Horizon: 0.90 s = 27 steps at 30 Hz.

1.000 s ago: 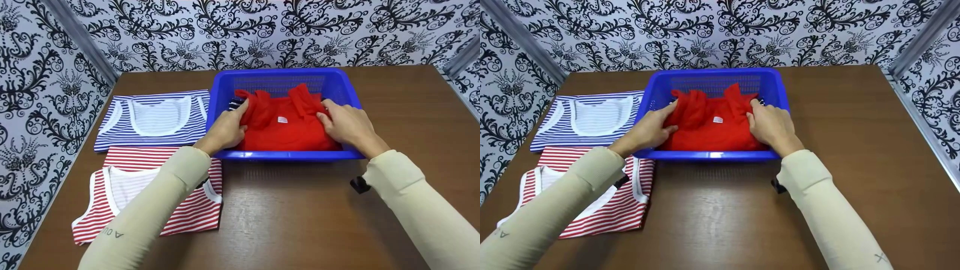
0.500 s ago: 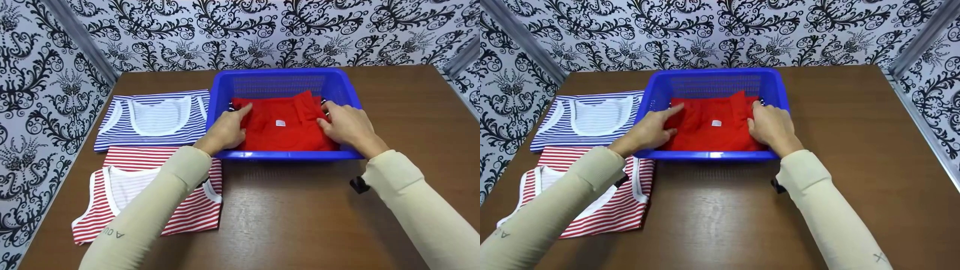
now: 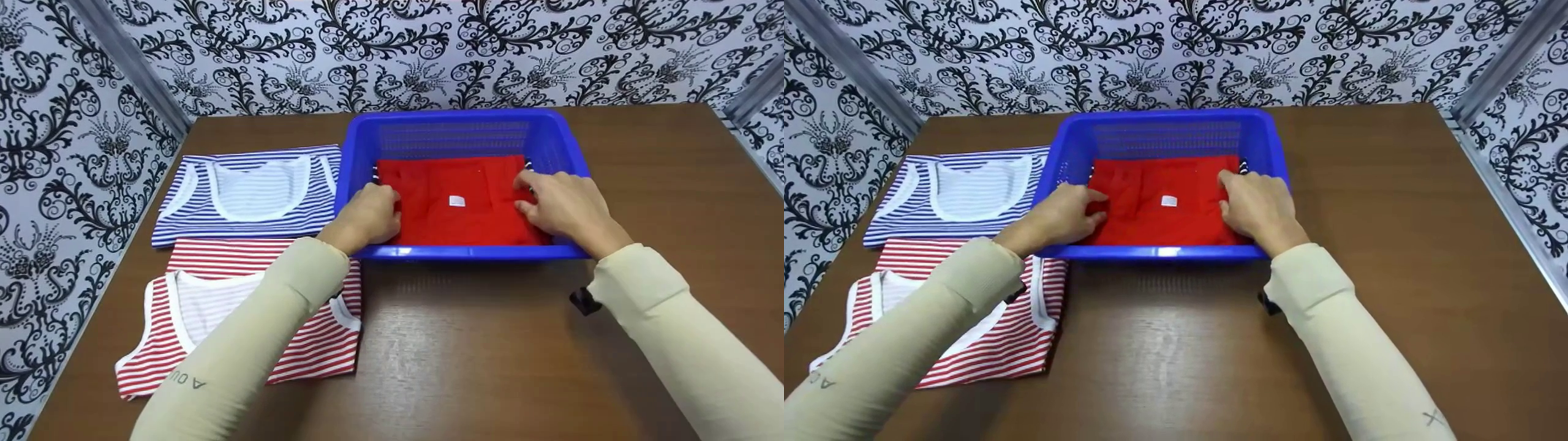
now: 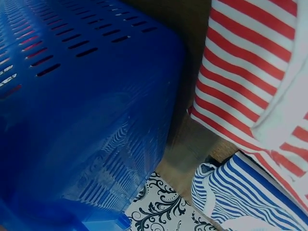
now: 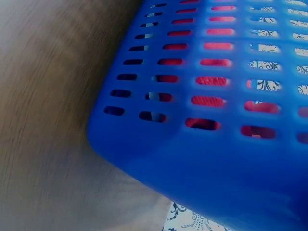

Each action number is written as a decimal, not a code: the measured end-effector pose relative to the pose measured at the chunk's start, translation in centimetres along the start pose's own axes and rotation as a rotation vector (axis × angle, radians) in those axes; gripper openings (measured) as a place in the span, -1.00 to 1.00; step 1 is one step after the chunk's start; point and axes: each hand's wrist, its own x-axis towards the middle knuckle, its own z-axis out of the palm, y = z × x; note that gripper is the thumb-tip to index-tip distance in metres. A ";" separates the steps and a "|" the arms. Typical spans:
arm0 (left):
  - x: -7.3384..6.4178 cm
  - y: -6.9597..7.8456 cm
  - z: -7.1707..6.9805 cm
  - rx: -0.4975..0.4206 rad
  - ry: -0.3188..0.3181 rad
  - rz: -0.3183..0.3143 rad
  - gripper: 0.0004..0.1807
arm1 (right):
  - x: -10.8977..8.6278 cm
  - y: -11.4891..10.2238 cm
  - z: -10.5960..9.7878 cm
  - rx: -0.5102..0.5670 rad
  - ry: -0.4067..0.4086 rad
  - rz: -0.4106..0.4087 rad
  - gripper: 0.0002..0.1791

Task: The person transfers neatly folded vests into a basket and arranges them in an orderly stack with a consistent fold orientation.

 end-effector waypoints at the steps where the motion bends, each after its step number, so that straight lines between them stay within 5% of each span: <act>1: -0.1 0.0 0.0 0.013 0.003 0.002 -0.82 | 0.0 0.0 0.1 -0.011 -0.005 -0.006 -0.67; 13: -0.2 0.5 0.3 0.066 -0.015 -0.066 -0.71 | 0.3 0.1 0.2 -0.101 -0.054 -0.068 -0.84; 27: -0.4 0.7 0.4 0.126 0.034 -0.020 -0.74 | 0.2 0.0 0.5 -0.181 -0.076 -0.120 -0.80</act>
